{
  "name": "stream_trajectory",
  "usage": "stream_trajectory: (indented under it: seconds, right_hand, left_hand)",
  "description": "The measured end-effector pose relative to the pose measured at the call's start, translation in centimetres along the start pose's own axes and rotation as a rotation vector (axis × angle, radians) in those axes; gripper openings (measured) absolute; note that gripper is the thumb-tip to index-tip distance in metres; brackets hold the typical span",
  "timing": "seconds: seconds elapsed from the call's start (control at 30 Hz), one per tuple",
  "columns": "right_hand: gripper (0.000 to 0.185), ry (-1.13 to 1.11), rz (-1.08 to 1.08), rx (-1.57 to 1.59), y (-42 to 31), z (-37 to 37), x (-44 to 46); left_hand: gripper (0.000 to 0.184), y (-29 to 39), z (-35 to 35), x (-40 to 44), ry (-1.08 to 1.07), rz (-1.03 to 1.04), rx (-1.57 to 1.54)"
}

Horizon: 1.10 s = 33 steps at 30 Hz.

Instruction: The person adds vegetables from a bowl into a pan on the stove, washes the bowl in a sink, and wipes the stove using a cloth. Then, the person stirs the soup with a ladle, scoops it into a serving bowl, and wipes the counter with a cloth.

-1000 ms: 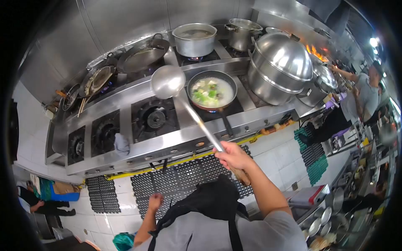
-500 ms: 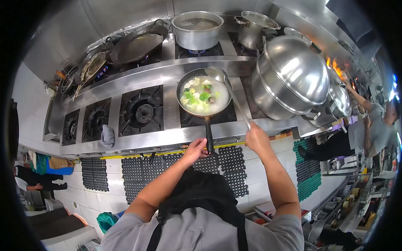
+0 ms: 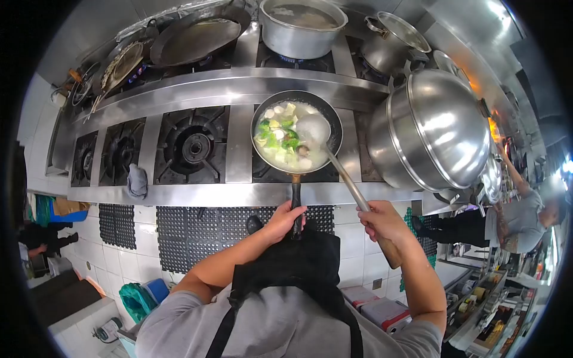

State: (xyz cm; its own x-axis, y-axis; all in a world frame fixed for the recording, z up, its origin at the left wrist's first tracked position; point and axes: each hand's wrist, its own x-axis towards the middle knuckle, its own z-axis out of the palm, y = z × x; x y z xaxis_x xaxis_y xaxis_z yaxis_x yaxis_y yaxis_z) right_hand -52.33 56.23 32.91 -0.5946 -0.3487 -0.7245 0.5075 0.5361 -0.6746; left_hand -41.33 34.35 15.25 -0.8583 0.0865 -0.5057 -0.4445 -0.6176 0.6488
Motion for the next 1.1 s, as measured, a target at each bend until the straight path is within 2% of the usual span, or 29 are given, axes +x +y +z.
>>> stream_trajectory:
  seconds: [0.2, 0.43, 0.5, 0.6, 0.73, 0.8, 0.83, 0.9, 1.0, 1.1]
  right_hand:
    - [0.019, -0.185, 0.105, 0.165, -1.7, -3.7, 1.1]
    - [0.019, -0.243, 0.035, 0.154, -0.9, -5.6, 2.7]
    - [0.016, -0.221, -0.126, -0.027, 0.0, -5.8, 3.6]
    - [0.013, -0.158, -0.231, -0.123, 0.3, -5.8, 4.2]
    - [0.014, -0.077, -0.231, -0.336, 1.0, -6.4, 5.1]
    - [0.017, 0.162, -0.500, -0.636, 1.4, -5.8, 4.8]
    - [0.017, 0.164, -0.506, -0.637, 1.6, -5.8, 4.5]
    - [0.021, 0.324, -0.765, -0.869, 2.0, -6.1, 3.6]
    - [0.020, 0.295, -0.897, -0.866, 1.3, -6.3, 1.1]
    - [0.019, 0.199, -0.766, -0.842, 0.9, -6.0, -1.6]
  left_hand:
    - [0.016, -0.1, 0.8, -0.1, 0.077, 0.025, 0.102]
    - [0.019, 0.1, 1.8, -0.6, 0.156, 0.028, 0.114]
    - [0.021, -0.3, 1.5, -0.5, 0.174, 0.036, 0.144]
    - [0.021, 0.0, 1.7, -0.9, 0.176, 0.046, 0.151]
    - [0.022, 0.0, 1.7, -0.8, 0.183, 0.049, 0.177]
    - [0.023, -0.1, 1.5, -0.8, 0.180, 0.046, 0.190]
    - [0.023, -0.2, 1.3, -0.7, 0.180, 0.052, 0.192]
    - [0.025, -0.3, 1.0, -0.6, 0.162, 0.032, 0.212]
    - [0.028, 0.2, 1.3, -1.1, 0.170, 0.030, 0.232]
    - [0.029, -0.1, 1.2, -1.1, 0.188, 0.040, 0.227]
